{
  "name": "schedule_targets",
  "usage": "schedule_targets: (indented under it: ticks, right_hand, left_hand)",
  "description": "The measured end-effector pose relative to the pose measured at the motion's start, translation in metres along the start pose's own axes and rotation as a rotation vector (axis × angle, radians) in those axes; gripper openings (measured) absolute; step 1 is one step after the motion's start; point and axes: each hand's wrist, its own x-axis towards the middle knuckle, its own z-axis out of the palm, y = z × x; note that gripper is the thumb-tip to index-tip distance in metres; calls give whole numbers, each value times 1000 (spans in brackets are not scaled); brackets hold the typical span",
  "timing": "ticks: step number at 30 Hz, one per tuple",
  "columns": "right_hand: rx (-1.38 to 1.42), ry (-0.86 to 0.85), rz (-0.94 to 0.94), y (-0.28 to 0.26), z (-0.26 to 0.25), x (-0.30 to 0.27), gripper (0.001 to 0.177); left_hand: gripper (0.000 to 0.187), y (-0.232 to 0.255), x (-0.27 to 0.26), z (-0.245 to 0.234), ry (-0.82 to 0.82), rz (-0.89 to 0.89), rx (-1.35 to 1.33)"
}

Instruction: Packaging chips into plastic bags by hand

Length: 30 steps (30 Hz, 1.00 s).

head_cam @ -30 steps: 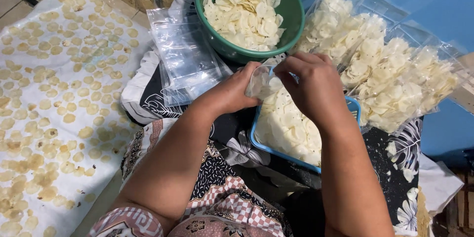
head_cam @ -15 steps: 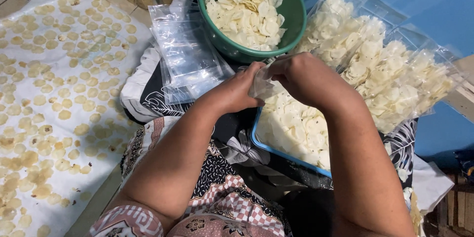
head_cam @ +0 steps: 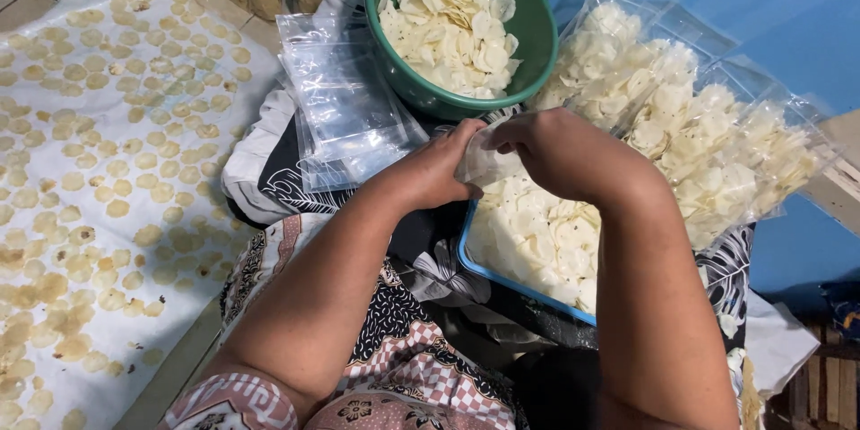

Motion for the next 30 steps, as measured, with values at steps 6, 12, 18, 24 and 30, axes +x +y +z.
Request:
schedule_targets:
  ticks: [6,12,18,24,30]
  right_hand:
    - [84,-173,-97,11,-3,-2,33]
    - [-3,-260,-104,6,-4,-4,44]
    - [-205,-310,9,9,33,28,45]
    - [-135,-235,11,2,18,22,37]
    - [-112,-255,-3,1,12,20,44]
  left_hand:
    - [85,2,0,-3,-25,12,15]
    - [86,0,3,-2,-27,-3,-25]
    - [85,11,-5,-7,-37,-2,29]
    - [84,7,0,-4,-36,-28,22]
    - [84,8,-1,-6,-29,-36,-38]
